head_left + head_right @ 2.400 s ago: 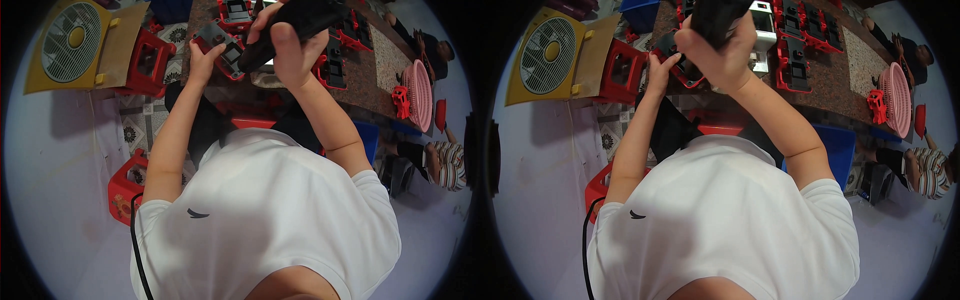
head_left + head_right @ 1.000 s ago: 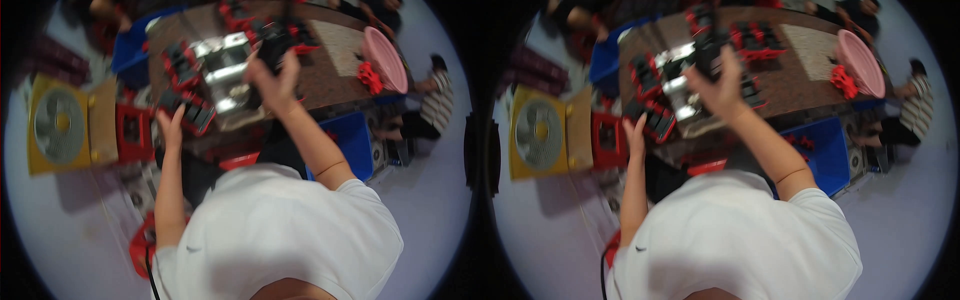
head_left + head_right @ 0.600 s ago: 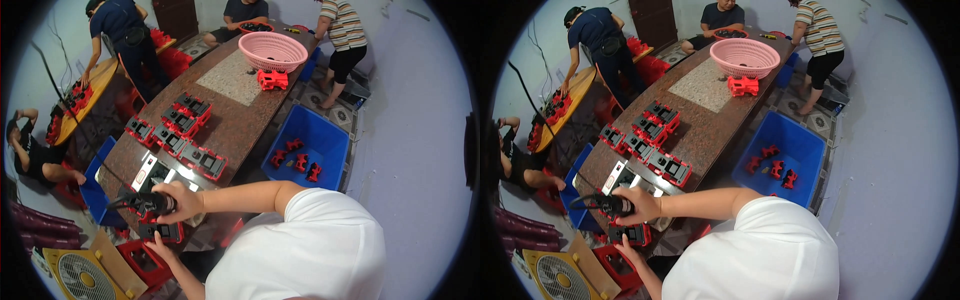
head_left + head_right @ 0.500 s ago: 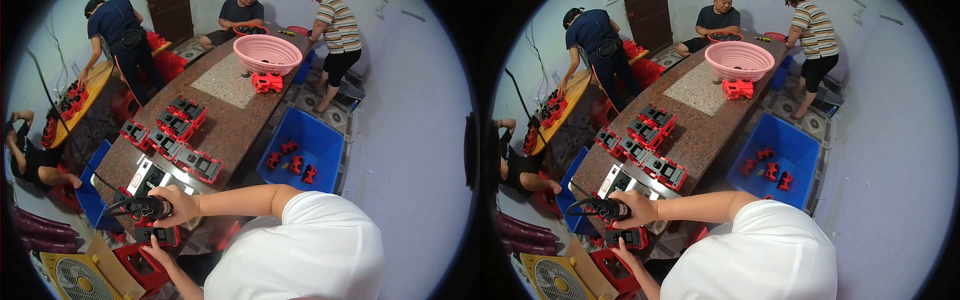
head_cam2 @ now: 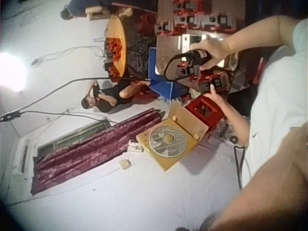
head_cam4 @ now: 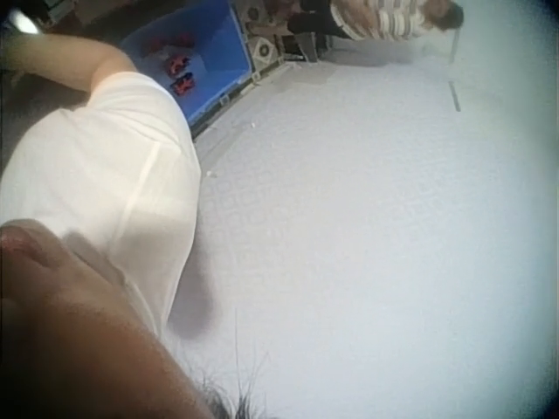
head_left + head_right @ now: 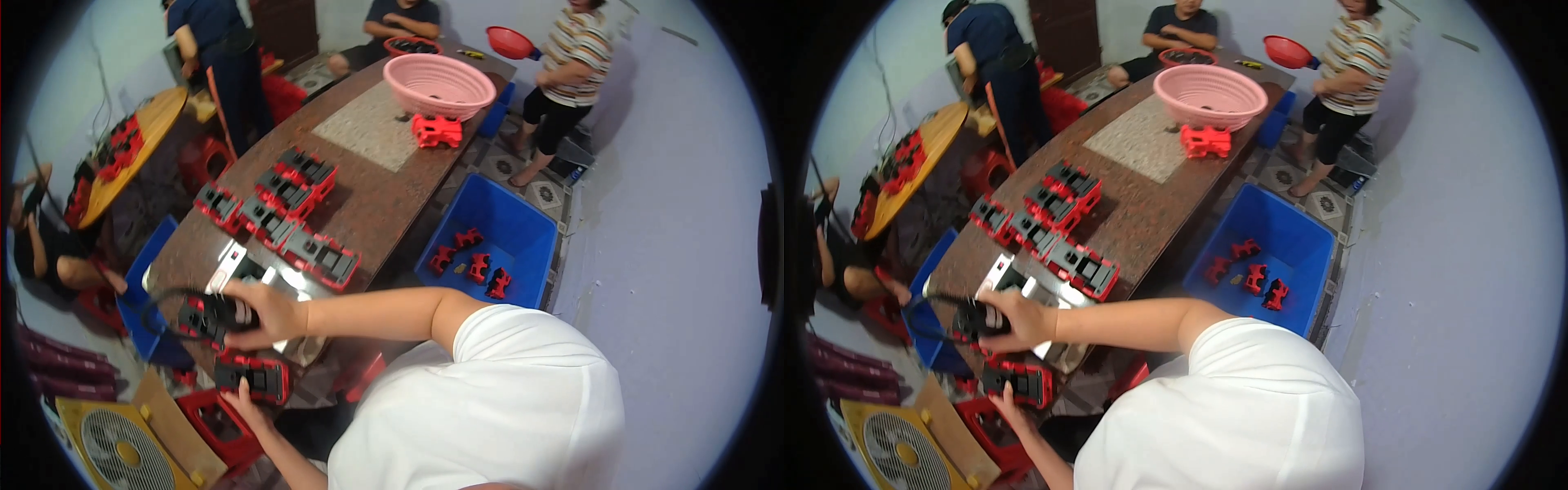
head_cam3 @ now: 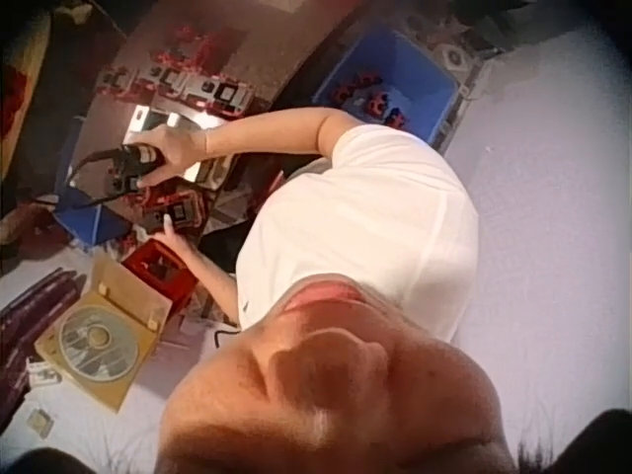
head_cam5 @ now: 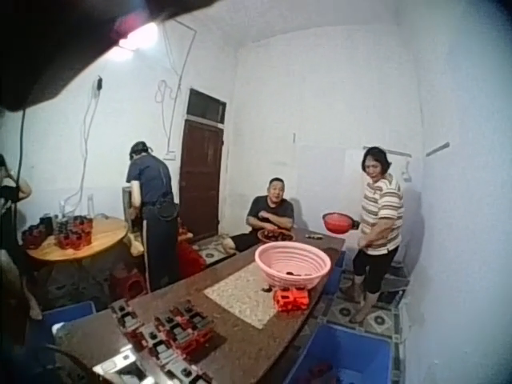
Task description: The person assembles red plastic housings by hand, securing them with screws using a power screwdriver on a workbench.
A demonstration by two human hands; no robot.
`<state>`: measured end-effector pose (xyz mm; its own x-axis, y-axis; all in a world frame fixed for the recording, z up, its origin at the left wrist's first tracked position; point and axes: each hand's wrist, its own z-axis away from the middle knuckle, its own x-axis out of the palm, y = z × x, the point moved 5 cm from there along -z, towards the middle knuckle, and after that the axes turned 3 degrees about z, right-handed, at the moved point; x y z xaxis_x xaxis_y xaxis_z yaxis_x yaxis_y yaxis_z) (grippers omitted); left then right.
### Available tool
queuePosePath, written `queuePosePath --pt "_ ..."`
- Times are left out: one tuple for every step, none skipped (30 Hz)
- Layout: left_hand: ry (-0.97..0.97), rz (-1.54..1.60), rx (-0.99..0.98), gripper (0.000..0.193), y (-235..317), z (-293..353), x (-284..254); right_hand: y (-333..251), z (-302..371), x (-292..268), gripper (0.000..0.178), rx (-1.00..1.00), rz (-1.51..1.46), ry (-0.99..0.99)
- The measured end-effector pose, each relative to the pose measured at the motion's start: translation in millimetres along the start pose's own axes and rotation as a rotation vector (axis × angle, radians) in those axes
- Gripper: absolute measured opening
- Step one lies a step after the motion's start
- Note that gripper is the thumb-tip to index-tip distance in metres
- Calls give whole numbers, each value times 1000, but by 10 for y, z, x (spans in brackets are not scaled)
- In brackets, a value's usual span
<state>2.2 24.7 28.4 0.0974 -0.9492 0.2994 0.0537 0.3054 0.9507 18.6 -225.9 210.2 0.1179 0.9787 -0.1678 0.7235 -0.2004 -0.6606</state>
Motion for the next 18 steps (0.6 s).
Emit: queuePosePath --pt "18 31 32 49 45 41 69 -18 -94 6 52 22 24 -13" --pt "38 -1 66 46 -14 -5 47 25 -140 -2 53 195 -23 -28" --pt "52 -15 99 42 -47 -60 137 117 -179 -53 54 165 62 -23" --pt "14 -125 73 50 -132 -145 33 137 -218 -48 49 159 101 -2" --pt "22 -156 123 52 -221 -190 -48 141 -283 -21 41 194 -5 -37" --pt "41 -98 162 53 -168 -171 81 232 -323 -29 36 159 -57 -14" --pt "38 -81 200 53 -143 -172 111 140 -402 -1 37 250 -221 63" --pt "49 -156 267 51 -139 -187 52 71 -497 66 33 252 -360 43" --pt "11 -188 193 53 -56 -150 131 57 -534 128 29 266 -478 37" --pt "40 -165 191 56 -5 -109 168 -6 -621 209 27 186 -492 75" --pt "63 -140 198 58 24 -88 183 -29 -697 314 26 100 -503 119" --pt "73 -92 165 61 14 -45 187 -12 -719 436 29 63 -592 117" --pt "72 -40 136 63 3 -20 195 -12 -738 535 23 -60 -457 102" --pt "82 -56 119 63 17 20 205 37 -729 661 23 -58 -478 120" --pt "89 -71 102 63 39 49 197 80 -719 783 24 -57 -496 140" --pt "83 5 97 62 1 42 191 148 -700 878 24 -52 -507 129" --pt "98 6 98 62 -23 43 172 213 -685 958 29 -66 -529 129" --pt "96 14 81 62 -56 44 166 267 -666 1022 36 -80 -549 131"
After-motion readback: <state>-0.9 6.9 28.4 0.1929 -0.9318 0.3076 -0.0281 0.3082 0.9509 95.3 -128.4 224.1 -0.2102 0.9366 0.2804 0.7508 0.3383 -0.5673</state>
